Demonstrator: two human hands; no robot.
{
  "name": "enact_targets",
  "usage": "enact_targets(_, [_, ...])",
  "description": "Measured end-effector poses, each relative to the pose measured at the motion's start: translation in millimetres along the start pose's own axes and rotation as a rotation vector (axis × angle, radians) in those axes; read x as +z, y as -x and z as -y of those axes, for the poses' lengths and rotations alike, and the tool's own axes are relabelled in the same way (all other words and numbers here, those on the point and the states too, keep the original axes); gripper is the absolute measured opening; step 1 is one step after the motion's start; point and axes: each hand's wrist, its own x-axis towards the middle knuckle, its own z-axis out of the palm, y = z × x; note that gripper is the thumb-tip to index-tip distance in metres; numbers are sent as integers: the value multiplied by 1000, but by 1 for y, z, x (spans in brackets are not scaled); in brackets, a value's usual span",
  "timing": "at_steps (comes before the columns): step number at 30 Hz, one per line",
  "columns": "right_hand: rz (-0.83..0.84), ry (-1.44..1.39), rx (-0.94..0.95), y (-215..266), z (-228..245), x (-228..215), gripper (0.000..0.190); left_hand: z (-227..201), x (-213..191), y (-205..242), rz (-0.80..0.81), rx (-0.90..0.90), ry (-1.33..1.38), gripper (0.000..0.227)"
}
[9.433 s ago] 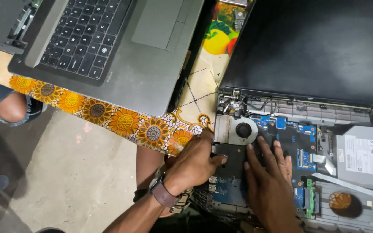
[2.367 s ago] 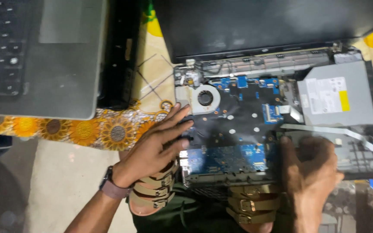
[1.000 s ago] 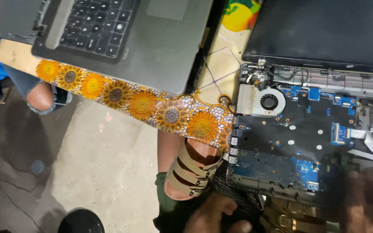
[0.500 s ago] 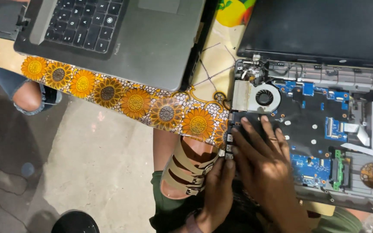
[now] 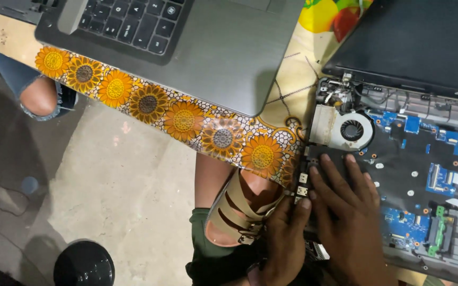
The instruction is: The person is working on the internal components of a disassembled laptop. They handle the motherboard, aligning it within the chassis and connecting various cables to the board. The person also adjusts the cooling fan and other internal parts by hand.
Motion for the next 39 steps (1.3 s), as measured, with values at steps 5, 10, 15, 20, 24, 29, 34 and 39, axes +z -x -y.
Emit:
enact_targets(5, [-5,-37,-33,-5,2,-6,43,-16,-3,2,4,8,-136,43])
enact_targets(10, [-100,-120,-60,-12,9,-16,34,-25,-10,6,38,-28,-192,52])
enact_targets(15, [-103,-103,-56,-8,8,-14,37,-62,-35,21,466,-491,-731,102])
enact_targets(20, [-87,-165,-32,-7,7,-16,37,-80,-70,-3,547,213,-1051,12])
enact_targets(24, [-114,-204,-53,-3,3,-18,39,-104,-45,-69,480,471,-803,28])
enact_targets(29, [-230,-139,435,34,-11,-58,35,-88,-24,-92,453,375,-853,43])
enact_targets(34, [-314,-87,709,66,-30,-77,34,-85,-19,-95,429,315,-852,38])
enact_targets(39, [-268,84,430,71,-63,-74,21,-79,-16,-95,380,334,-885,33])
